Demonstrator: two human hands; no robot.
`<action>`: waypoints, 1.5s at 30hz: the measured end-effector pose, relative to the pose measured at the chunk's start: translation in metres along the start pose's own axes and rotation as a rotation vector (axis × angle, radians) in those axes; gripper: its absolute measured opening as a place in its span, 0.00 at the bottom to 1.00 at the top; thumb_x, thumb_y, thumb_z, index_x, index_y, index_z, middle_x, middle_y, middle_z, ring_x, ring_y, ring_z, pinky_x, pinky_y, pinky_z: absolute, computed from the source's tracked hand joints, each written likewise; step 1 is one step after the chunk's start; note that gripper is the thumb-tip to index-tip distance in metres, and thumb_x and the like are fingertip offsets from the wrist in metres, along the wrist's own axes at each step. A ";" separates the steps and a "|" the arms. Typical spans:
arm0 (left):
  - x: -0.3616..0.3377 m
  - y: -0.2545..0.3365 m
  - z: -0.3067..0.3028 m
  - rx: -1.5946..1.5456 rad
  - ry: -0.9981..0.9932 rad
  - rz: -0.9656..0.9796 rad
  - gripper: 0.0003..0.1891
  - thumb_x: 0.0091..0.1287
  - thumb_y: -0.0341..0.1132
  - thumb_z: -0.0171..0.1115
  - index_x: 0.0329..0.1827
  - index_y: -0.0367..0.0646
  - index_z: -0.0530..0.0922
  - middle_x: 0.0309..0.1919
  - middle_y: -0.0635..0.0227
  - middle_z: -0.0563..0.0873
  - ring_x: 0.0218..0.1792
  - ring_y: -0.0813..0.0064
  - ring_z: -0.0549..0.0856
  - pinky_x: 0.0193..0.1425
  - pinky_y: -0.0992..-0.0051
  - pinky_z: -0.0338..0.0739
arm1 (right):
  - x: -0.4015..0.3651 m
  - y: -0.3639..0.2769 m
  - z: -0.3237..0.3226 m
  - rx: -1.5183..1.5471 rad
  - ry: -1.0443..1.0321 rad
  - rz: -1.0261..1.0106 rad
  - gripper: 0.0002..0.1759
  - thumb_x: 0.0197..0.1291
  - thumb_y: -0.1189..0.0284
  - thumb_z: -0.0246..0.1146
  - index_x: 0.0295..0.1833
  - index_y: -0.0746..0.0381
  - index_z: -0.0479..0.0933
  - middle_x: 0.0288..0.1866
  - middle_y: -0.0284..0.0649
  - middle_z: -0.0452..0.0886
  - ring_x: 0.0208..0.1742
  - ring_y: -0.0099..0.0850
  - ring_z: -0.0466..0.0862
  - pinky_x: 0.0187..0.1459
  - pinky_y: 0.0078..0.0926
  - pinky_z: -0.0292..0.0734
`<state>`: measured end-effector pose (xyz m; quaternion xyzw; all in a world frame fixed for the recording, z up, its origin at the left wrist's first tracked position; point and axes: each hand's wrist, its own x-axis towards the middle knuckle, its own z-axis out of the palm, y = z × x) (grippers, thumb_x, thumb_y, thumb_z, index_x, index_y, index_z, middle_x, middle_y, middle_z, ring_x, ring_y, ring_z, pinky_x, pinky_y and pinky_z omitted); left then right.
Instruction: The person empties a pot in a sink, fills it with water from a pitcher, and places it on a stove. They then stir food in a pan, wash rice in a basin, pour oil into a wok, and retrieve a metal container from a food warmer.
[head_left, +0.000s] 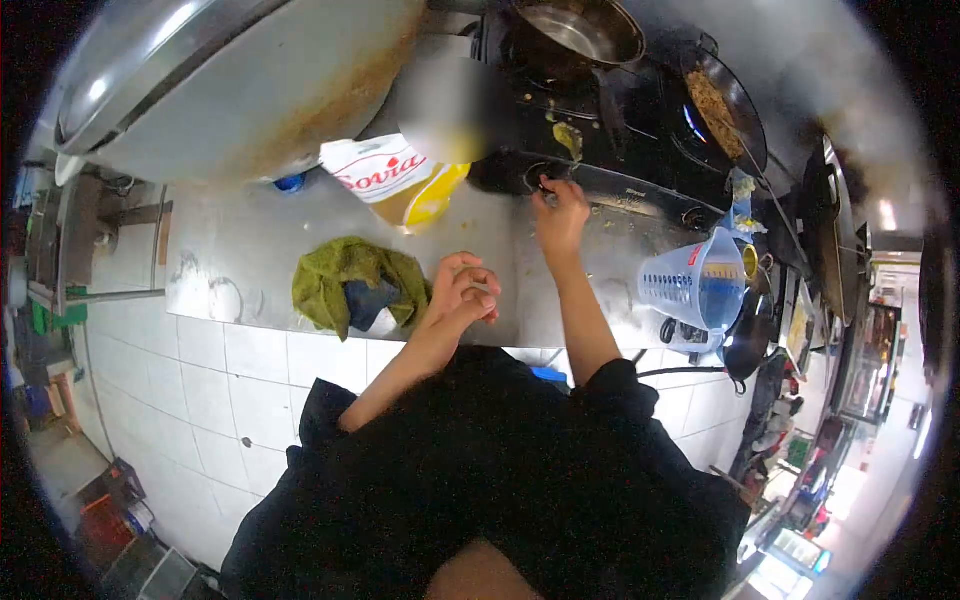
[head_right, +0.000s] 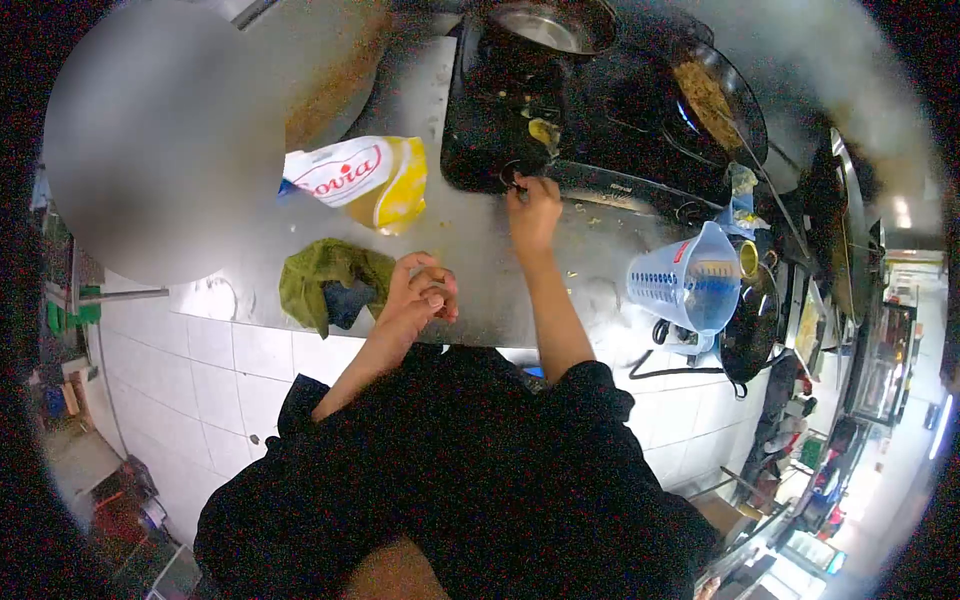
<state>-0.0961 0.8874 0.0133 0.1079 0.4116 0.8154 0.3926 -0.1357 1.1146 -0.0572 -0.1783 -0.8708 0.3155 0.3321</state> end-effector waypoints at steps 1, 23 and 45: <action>-0.002 0.001 -0.004 -0.012 -0.003 0.020 0.23 0.60 0.30 0.54 0.56 0.49 0.55 0.42 0.66 0.70 0.39 0.78 0.71 0.45 0.74 0.69 | 0.003 0.001 -0.002 -0.045 -0.061 -0.052 0.11 0.40 0.80 0.64 0.35 0.66 0.78 0.34 0.46 0.77 0.40 0.43 0.77 0.42 0.34 0.73; -0.022 0.025 -0.011 0.154 -0.166 -0.055 0.16 0.60 0.30 0.53 0.50 0.45 0.63 0.41 0.71 0.70 0.43 0.80 0.69 0.48 0.78 0.65 | -0.013 -0.098 -0.154 -0.244 -1.147 -0.195 0.32 0.50 0.67 0.66 0.62 0.56 0.66 0.52 0.51 0.75 0.56 0.35 0.74 0.59 0.31 0.64; 0.050 -0.065 0.146 0.219 -0.039 -0.016 0.14 0.57 0.28 0.53 0.47 0.44 0.66 0.38 0.70 0.72 0.39 0.77 0.73 0.47 0.78 0.67 | 0.225 0.108 -0.405 -0.870 -0.441 -0.045 0.16 0.49 0.62 0.63 0.45 0.50 0.80 0.39 0.49 0.80 0.41 0.46 0.79 0.44 0.41 0.74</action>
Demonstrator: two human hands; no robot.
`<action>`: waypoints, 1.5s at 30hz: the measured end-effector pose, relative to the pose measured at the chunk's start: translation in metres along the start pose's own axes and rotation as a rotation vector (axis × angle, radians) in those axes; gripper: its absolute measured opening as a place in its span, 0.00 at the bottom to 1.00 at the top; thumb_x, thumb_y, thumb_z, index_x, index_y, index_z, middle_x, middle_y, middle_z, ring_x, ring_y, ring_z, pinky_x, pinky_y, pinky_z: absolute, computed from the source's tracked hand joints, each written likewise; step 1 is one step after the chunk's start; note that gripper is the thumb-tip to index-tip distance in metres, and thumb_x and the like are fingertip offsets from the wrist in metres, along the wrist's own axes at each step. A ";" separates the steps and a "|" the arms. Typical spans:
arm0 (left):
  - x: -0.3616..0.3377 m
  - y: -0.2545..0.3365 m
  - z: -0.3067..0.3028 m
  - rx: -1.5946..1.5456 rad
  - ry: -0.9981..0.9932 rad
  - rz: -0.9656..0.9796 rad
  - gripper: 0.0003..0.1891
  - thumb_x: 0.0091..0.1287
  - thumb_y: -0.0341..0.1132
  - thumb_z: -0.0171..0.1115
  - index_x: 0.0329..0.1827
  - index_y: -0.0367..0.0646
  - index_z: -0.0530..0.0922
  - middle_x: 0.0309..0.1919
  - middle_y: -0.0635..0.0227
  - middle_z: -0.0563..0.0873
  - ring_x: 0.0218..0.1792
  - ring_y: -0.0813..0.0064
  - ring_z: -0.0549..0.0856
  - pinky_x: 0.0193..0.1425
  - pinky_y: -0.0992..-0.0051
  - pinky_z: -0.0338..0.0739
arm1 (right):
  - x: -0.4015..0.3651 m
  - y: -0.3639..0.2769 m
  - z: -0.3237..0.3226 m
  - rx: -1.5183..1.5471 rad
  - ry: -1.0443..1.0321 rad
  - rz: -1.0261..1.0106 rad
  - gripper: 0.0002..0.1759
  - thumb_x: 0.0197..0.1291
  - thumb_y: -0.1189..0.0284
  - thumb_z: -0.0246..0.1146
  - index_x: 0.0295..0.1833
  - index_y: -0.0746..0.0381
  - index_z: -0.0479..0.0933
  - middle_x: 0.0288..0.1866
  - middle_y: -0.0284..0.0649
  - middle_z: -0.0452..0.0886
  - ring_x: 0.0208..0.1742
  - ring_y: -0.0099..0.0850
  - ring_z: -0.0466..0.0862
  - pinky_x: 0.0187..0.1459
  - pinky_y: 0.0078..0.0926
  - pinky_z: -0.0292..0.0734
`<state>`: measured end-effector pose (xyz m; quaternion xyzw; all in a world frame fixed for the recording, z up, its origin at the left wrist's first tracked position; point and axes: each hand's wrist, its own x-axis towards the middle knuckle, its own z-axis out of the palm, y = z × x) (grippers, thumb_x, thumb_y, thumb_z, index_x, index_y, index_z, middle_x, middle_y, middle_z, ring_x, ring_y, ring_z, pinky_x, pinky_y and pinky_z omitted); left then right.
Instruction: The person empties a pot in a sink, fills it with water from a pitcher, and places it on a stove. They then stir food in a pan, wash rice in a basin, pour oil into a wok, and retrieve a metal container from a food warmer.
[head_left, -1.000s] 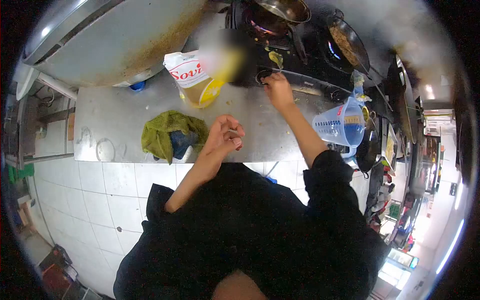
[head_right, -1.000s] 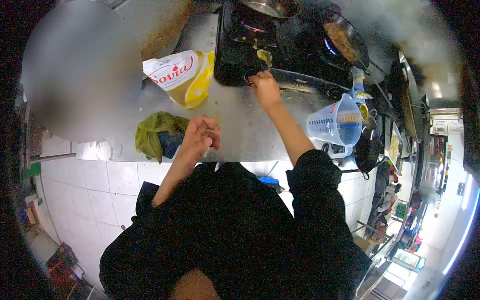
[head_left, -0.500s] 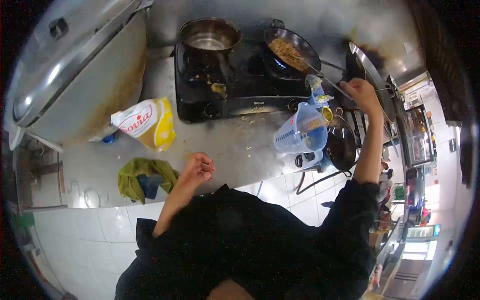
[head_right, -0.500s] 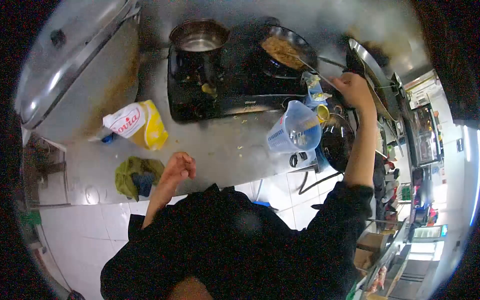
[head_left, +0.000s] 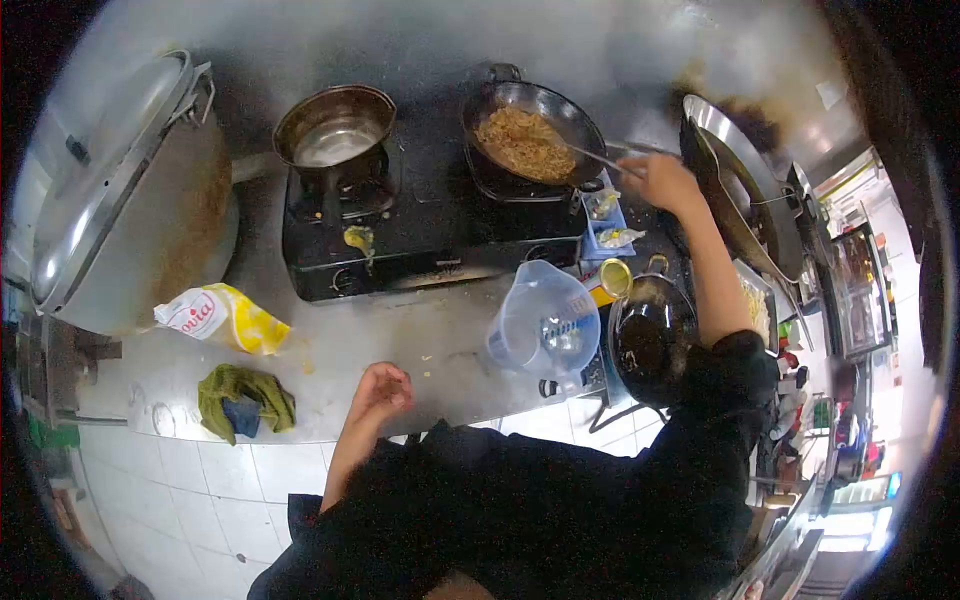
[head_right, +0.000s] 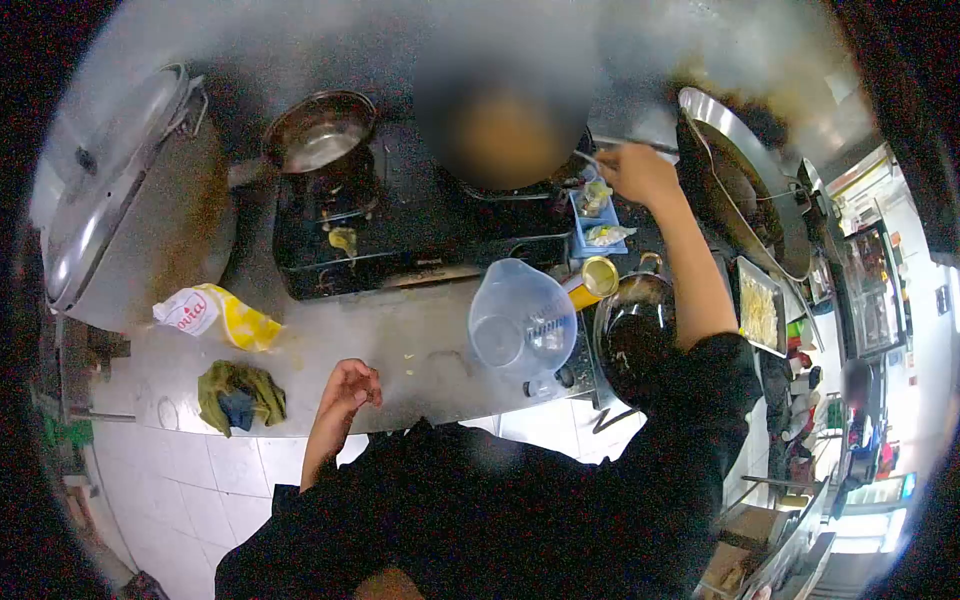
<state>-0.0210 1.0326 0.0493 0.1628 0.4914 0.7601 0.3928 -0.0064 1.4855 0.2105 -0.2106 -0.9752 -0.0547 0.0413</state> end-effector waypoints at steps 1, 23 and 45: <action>0.002 -0.004 0.007 0.000 0.001 -0.010 0.14 0.57 0.28 0.53 0.47 0.44 0.66 0.38 0.70 0.72 0.39 0.77 0.73 0.47 0.78 0.67 | 0.010 0.000 -0.005 -0.061 -0.093 -0.032 0.16 0.49 0.62 0.63 0.46 0.50 0.79 0.39 0.48 0.80 0.41 0.44 0.80 0.44 0.40 0.74; -0.006 -0.015 0.039 0.058 0.137 0.069 0.13 0.56 0.30 0.53 0.45 0.43 0.67 0.37 0.68 0.73 0.39 0.76 0.73 0.47 0.77 0.66 | 0.069 0.011 -0.046 -0.237 -0.208 -0.192 0.13 0.50 0.65 0.62 0.38 0.64 0.79 0.39 0.51 0.80 0.42 0.46 0.80 0.39 0.41 0.75; -0.032 -0.002 0.010 0.106 0.142 0.083 0.15 0.55 0.36 0.56 0.45 0.44 0.66 0.34 0.68 0.72 0.35 0.75 0.73 0.45 0.77 0.65 | -0.014 -0.006 0.008 -0.076 -0.089 -0.105 0.18 0.51 0.74 0.58 0.50 0.51 0.77 0.35 0.53 0.79 0.37 0.47 0.81 0.41 0.40 0.73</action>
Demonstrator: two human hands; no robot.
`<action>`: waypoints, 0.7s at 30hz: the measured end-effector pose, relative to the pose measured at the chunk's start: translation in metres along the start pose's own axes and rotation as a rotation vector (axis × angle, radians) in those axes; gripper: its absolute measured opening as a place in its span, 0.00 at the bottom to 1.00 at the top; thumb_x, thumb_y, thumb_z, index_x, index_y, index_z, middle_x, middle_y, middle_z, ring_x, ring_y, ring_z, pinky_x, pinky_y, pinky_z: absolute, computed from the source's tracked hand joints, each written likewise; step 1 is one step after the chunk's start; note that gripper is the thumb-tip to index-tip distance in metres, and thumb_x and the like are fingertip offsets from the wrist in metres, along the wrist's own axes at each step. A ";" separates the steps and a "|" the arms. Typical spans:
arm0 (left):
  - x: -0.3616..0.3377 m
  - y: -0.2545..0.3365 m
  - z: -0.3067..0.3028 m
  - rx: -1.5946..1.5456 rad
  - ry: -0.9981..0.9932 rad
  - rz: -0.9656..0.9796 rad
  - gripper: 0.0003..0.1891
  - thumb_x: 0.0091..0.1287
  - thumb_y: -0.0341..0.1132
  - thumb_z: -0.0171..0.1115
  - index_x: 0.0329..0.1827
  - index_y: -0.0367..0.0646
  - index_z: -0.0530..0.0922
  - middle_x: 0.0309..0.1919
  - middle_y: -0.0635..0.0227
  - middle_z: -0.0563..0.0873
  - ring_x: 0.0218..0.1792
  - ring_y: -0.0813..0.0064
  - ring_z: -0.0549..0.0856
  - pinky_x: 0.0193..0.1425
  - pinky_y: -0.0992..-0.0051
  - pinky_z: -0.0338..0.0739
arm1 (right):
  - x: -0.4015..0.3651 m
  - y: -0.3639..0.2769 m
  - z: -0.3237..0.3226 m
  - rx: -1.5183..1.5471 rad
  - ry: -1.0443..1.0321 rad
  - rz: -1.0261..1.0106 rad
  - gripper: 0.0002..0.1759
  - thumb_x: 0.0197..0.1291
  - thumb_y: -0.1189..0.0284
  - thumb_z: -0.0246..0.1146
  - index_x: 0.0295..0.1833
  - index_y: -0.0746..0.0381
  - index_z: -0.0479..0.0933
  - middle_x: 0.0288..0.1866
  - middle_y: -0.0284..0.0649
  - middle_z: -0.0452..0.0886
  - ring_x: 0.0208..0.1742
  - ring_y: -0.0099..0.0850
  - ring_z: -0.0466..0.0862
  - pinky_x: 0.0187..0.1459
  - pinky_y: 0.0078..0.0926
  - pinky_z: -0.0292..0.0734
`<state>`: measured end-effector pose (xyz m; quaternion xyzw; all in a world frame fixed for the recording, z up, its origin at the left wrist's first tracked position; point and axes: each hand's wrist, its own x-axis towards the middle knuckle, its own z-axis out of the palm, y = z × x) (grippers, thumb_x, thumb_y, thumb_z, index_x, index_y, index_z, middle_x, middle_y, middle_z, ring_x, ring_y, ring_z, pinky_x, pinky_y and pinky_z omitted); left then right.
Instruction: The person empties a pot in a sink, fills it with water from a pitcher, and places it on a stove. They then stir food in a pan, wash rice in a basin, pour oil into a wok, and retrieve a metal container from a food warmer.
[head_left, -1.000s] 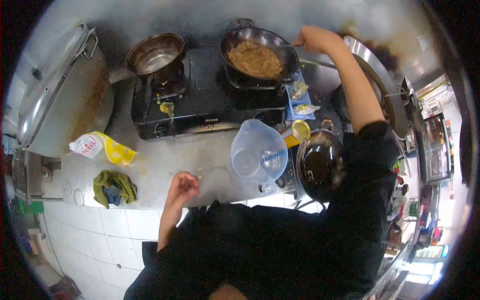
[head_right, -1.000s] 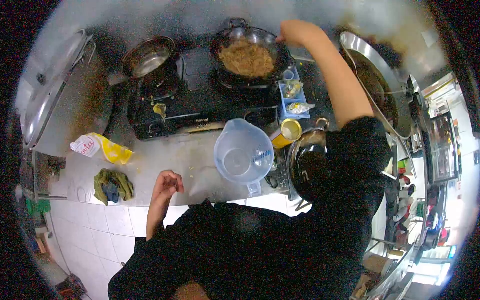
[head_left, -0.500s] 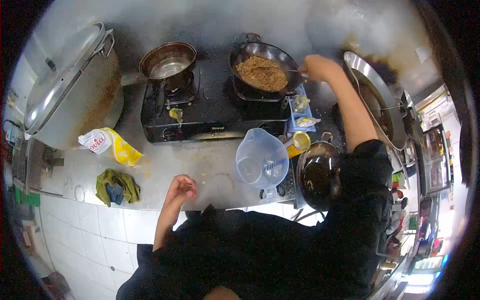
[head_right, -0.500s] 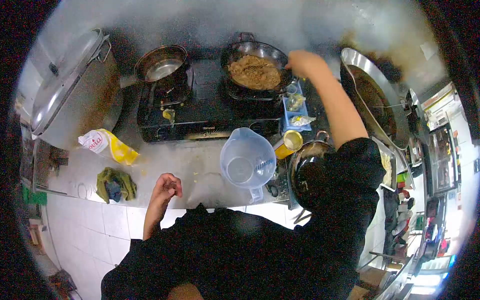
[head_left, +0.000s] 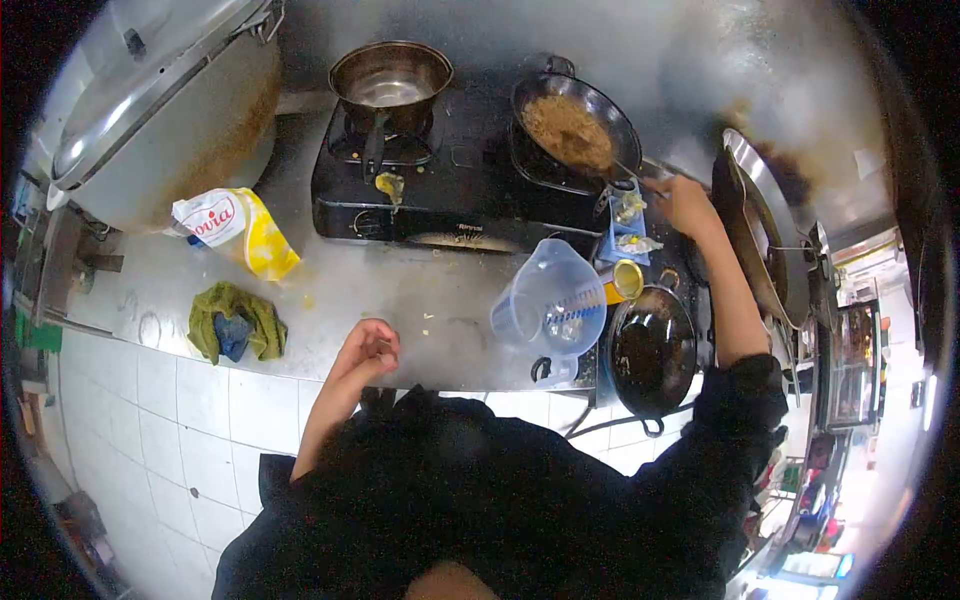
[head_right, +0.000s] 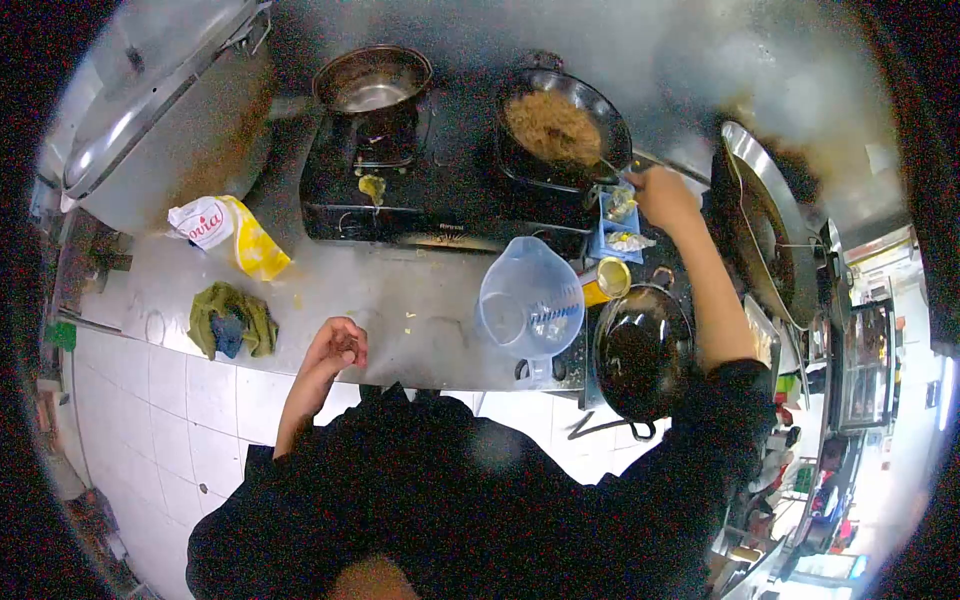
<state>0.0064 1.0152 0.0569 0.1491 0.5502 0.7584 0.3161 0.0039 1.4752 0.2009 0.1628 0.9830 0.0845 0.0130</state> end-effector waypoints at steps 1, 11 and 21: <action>-0.001 0.004 0.001 0.006 -0.006 0.001 0.15 0.55 0.36 0.56 0.45 0.44 0.66 0.34 0.68 0.72 0.36 0.75 0.73 0.45 0.77 0.66 | -0.001 -0.001 -0.005 0.121 -0.038 0.056 0.19 0.50 0.74 0.59 0.50 0.52 0.77 0.35 0.53 0.80 0.36 0.45 0.81 0.40 0.39 0.73; -0.008 0.012 -0.012 -0.098 -0.075 0.005 0.14 0.57 0.28 0.53 0.46 0.44 0.65 0.37 0.71 0.71 0.41 0.80 0.70 0.48 0.80 0.64 | 0.041 -0.031 -0.012 -0.038 -0.087 0.115 0.20 0.48 0.73 0.61 0.50 0.54 0.77 0.26 0.50 0.79 0.22 0.34 0.78 0.28 0.33 0.71; -0.013 0.010 -0.025 -0.106 -0.043 0.013 0.14 0.57 0.26 0.53 0.47 0.44 0.66 0.37 0.72 0.71 0.40 0.81 0.69 0.47 0.81 0.63 | 0.055 -0.032 -0.060 -0.055 -0.007 0.037 0.21 0.46 0.74 0.57 0.49 0.48 0.77 0.38 0.54 0.78 0.41 0.48 0.79 0.44 0.39 0.74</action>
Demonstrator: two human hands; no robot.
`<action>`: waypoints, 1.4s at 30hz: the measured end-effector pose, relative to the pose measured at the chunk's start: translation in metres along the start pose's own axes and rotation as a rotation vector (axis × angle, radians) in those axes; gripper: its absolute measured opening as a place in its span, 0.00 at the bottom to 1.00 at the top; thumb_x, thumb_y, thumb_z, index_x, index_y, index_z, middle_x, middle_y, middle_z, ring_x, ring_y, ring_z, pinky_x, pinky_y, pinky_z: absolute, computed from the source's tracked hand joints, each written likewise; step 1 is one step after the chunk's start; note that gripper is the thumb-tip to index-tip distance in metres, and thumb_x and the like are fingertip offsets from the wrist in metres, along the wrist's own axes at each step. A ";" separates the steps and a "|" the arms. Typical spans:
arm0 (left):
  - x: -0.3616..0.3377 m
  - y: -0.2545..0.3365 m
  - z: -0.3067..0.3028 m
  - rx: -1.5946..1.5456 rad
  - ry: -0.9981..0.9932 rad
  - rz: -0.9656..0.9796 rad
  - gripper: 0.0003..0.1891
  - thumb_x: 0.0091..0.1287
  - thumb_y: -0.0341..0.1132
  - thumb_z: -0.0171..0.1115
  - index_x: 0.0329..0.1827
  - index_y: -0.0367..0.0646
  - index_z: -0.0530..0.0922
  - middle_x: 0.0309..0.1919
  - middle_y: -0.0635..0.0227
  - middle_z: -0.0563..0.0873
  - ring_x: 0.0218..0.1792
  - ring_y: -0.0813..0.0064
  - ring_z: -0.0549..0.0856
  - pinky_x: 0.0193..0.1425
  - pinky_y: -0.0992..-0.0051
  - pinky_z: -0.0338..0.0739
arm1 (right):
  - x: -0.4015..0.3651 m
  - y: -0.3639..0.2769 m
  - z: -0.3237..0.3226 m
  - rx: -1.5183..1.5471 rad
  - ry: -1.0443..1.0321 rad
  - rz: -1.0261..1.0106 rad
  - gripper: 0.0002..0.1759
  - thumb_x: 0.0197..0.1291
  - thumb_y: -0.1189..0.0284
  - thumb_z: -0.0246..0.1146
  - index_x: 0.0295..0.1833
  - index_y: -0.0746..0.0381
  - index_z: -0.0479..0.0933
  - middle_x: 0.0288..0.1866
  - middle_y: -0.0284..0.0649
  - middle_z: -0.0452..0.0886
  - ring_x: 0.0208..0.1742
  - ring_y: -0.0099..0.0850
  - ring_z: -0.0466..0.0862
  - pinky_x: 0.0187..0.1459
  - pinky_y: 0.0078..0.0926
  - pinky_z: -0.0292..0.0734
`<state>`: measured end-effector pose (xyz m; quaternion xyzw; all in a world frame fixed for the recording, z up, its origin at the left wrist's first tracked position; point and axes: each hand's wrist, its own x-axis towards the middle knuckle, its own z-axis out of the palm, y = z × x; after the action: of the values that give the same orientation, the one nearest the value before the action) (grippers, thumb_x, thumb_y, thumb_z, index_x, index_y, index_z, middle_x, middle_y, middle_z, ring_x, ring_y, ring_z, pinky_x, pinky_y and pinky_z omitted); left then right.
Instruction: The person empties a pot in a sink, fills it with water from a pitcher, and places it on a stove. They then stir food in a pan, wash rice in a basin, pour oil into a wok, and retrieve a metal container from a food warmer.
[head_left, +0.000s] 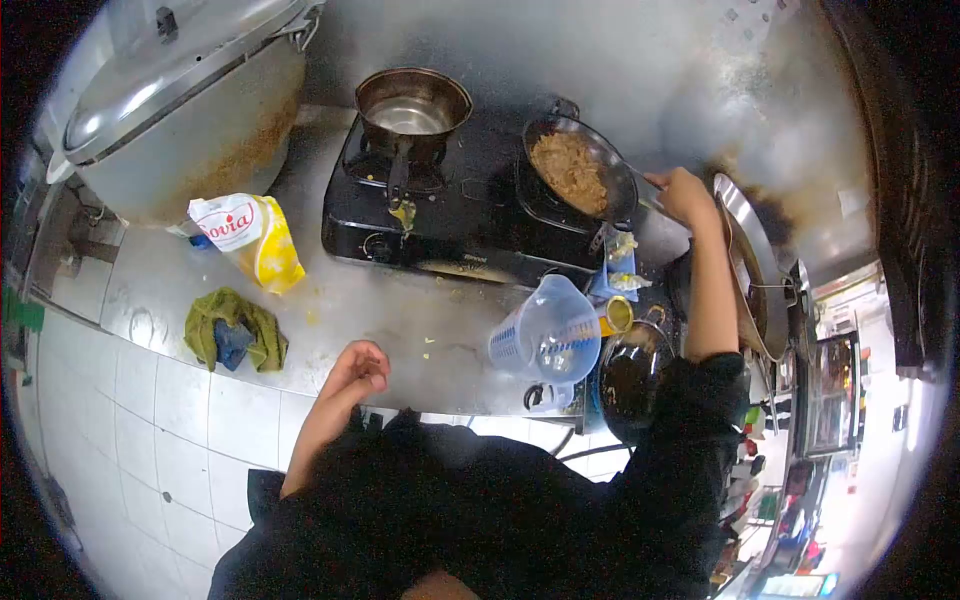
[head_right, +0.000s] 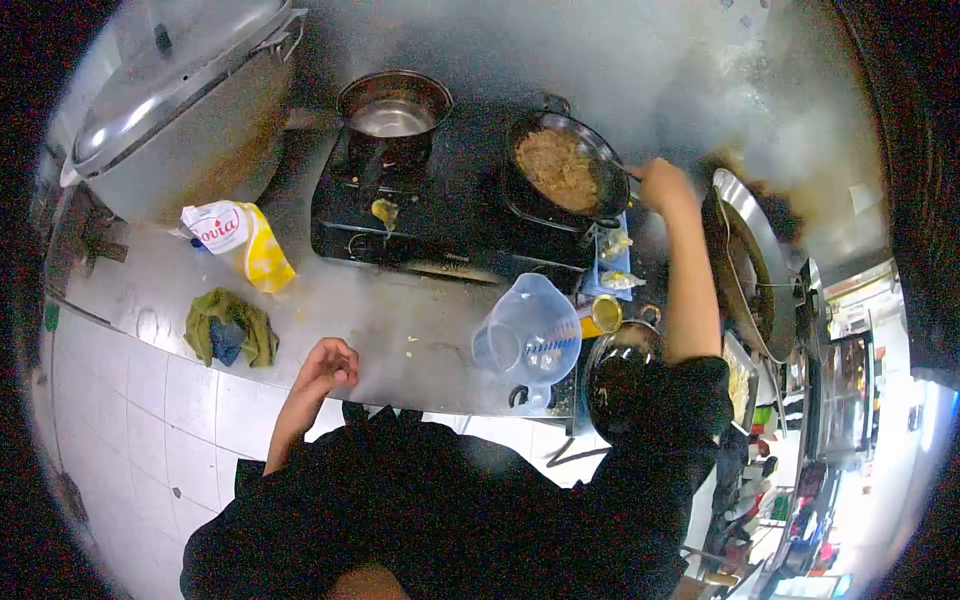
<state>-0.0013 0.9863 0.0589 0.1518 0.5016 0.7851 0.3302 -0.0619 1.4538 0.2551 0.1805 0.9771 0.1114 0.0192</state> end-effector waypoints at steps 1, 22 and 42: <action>0.000 0.001 0.000 0.020 -0.007 -0.001 0.14 0.57 0.26 0.53 0.46 0.44 0.66 0.37 0.72 0.71 0.40 0.81 0.69 0.47 0.81 0.63 | 0.007 -0.002 0.017 0.011 0.044 0.037 0.21 0.47 0.74 0.57 0.50 0.49 0.77 0.38 0.53 0.78 0.41 0.48 0.79 0.43 0.38 0.73; 0.012 0.000 -0.002 0.092 -0.040 -0.046 0.14 0.58 0.27 0.52 0.47 0.44 0.66 0.38 0.73 0.71 0.42 0.80 0.69 0.48 0.81 0.63 | -0.018 0.021 0.032 -0.090 -0.092 -0.058 0.17 0.51 0.75 0.58 0.47 0.47 0.79 0.34 0.55 0.78 0.37 0.47 0.80 0.37 0.39 0.73; 0.007 0.003 -0.006 0.151 -0.011 -0.025 0.13 0.59 0.27 0.53 0.46 0.45 0.66 0.38 0.73 0.70 0.43 0.81 0.69 0.49 0.80 0.62 | -0.060 -0.009 -0.065 -0.002 -0.475 0.026 0.22 0.47 0.69 0.61 0.52 0.45 0.76 0.38 0.52 0.80 0.40 0.43 0.81 0.42 0.35 0.74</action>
<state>-0.0112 0.9856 0.0582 0.1744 0.5595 0.7399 0.3303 -0.0137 1.4100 0.3161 0.2141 0.9426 0.0668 0.2474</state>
